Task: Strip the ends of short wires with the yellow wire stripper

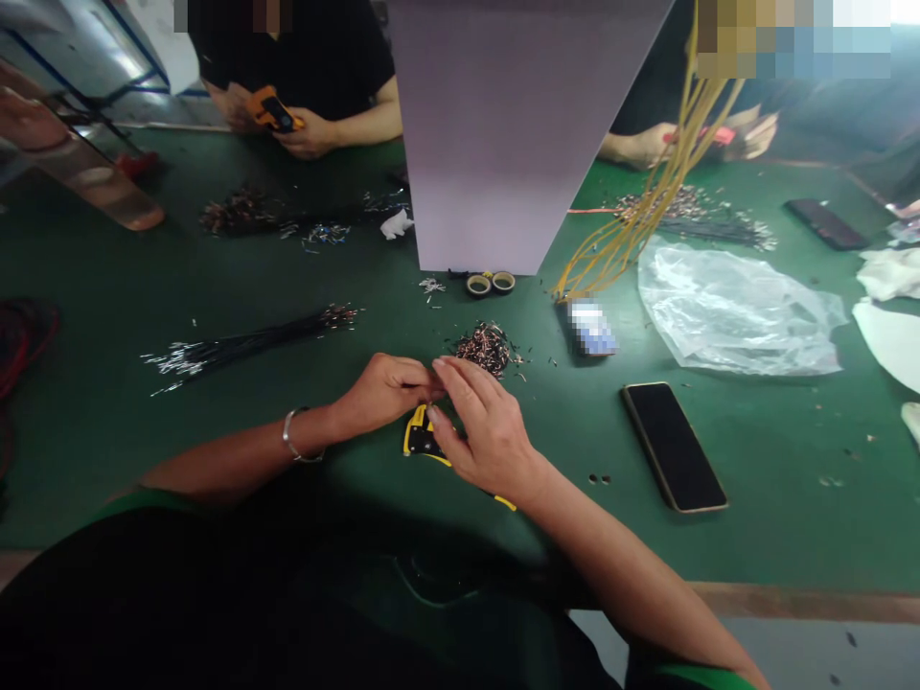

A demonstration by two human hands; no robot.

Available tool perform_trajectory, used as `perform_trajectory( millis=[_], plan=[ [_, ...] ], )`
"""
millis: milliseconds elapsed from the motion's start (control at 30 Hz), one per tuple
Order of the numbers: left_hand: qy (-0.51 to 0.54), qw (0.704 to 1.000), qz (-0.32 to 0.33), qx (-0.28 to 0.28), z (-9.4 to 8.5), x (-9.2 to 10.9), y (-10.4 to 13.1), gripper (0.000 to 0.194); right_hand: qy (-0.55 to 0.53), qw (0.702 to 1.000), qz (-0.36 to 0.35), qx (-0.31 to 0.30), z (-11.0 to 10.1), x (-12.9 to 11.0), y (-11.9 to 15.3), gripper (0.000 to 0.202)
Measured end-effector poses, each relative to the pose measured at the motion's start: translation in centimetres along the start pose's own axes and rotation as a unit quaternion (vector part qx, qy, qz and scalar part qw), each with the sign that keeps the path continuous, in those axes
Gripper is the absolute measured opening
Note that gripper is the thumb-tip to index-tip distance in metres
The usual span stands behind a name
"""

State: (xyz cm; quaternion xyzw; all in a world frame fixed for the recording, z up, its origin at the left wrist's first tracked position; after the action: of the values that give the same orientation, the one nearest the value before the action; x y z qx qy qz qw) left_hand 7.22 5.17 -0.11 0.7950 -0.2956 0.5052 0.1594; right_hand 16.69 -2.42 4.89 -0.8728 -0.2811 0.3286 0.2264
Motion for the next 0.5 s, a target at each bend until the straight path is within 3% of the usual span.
perform_trajectory(
  millis=[167, 233, 300, 400, 500],
  plan=[
    [-0.084, 0.996, 0.003, -0.028, 1.3, -0.6, 0.6, 0.016, -0.025, 0.996, -0.053, -0.069, 1.8, -2.4, -0.4, 0.066],
    [-0.106, 0.992, 0.049, -0.046, 2.2, -0.5, 1.1, 0.011, -0.024, 0.994, -0.064, -0.089, 2.4, -3.3, -0.6, 0.064],
    [-0.116, 0.983, 0.122, -0.076, 3.3, 0.3, 1.8, 0.019, -0.031, 0.991, -0.063, -0.11, 2.9, -3.9, -0.9, 0.058],
    [-0.128, 0.969, 0.185, -0.106, 4.3, 1.2, 2.8, 0.023, -0.064, 0.987, -0.033, -0.143, 3.4, -3.8, -1.6, 0.053],
    [-0.133, 0.955, 0.213, -0.155, 4.9, 2.4, 3.4, 0.014, -0.113, 0.978, 0.03, -0.17, 3.8, -2.8, -2.1, 0.065]
  ],
)
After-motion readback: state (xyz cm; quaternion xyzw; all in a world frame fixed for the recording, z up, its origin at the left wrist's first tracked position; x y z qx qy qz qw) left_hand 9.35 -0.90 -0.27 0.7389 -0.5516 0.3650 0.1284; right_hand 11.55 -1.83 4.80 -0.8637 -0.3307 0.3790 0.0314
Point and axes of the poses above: each hand's wrist, its own y-axis away from the middle knuckle, its own z-axis out of the palm, x = y × z, the point moved 9 cm from there along -y, towards the middle knuckle, and after that the axes turned 3 degrees about -x, right-handed, at the moved point
